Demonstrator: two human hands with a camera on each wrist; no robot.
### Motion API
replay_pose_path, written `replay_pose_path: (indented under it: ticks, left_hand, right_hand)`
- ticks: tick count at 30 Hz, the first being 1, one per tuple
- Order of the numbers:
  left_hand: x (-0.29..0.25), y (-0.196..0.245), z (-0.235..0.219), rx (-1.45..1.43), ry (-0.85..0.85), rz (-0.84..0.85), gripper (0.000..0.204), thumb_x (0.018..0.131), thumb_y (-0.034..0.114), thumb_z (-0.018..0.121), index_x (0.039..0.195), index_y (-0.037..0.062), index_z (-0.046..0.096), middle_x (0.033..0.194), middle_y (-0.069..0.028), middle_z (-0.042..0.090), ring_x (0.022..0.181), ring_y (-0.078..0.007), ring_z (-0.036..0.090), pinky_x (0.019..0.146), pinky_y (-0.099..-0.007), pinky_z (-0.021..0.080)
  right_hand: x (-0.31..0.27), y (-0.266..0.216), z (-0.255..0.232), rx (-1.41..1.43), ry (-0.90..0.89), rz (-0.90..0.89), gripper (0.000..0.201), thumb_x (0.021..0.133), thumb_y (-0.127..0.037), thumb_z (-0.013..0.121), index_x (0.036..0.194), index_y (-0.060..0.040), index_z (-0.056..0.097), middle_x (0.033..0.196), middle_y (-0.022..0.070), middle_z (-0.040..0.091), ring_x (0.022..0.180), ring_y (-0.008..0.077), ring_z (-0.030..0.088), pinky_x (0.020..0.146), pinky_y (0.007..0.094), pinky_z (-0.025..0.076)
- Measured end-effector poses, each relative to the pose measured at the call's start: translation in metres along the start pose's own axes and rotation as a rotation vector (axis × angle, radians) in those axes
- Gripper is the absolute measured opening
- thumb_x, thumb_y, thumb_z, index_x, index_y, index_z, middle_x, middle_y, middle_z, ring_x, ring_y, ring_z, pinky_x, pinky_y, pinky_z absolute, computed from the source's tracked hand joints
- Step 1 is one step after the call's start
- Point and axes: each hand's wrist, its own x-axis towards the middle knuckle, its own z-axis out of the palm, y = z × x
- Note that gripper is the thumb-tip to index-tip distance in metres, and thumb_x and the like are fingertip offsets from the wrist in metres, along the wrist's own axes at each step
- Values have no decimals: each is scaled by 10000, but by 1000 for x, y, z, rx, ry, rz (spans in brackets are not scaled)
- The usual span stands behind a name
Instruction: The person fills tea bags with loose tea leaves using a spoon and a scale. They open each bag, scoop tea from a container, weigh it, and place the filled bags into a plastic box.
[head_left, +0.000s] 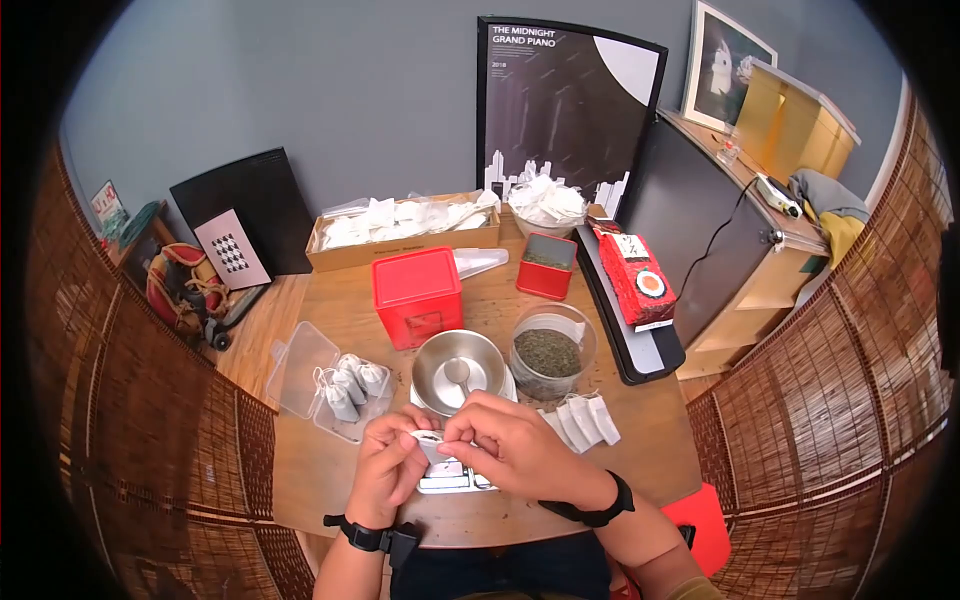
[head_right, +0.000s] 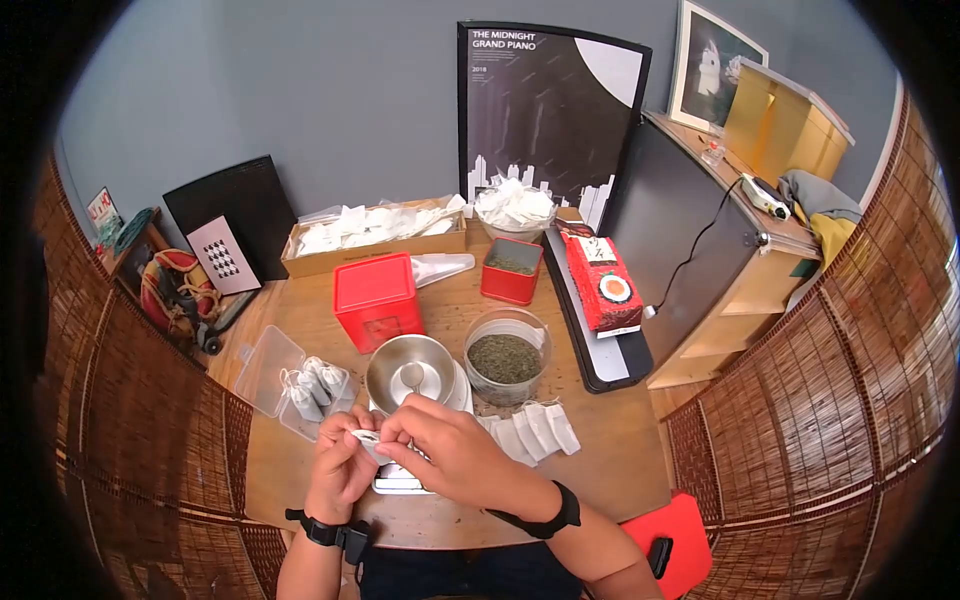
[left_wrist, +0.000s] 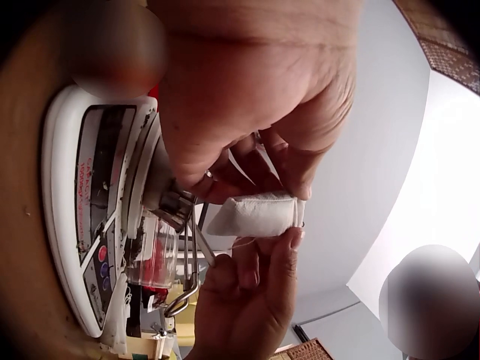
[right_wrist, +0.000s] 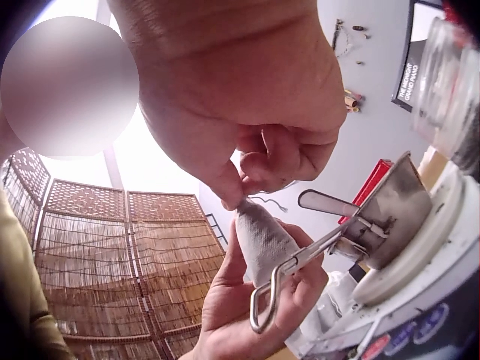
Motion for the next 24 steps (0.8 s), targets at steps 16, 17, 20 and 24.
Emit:
replay_pose_path:
  ticks: [16,17,20,24]
  left_hand:
    - [0,-1,2,95,-24,-6,123,1018,123,770,1064,20,720,1102,-120,669,1126,-264,660,1006,-404,548]
    - [0,-1,3,94,-22,-12,123,1018,123,770,1064,20,720,1102,-120,669,1126,-264,660,1006,-404,548]
    - [0,1,7,89,-7,-23,125,1020,129,770,1062,23,719,1098,-111,663,1119,-254,661,1004,-399,546]
    - [0,1,7,100,18,-31,133,1034,145,759,1056,23,711,1091,-104,670,1111,-244,661,992,-388,543]
  right_hand:
    - [0,10,8,-40,24,-106,161,951,-88,793,1072,3,739,952,108,677,787,261,707,687,372,556]
    - [0,11,9,-38,27,-102,161,951,-88,793,1072,3,739,952,108,677,787,261,707,687,372,556]
    - [0,12,11,-46,106,-161,120,927,-44,797,1033,-16,750,929,74,674,630,169,554,572,317,449]
    - [0,12,11,-76,152,-178,111,925,-23,775,1030,-10,742,917,76,676,648,167,580,568,313,459]
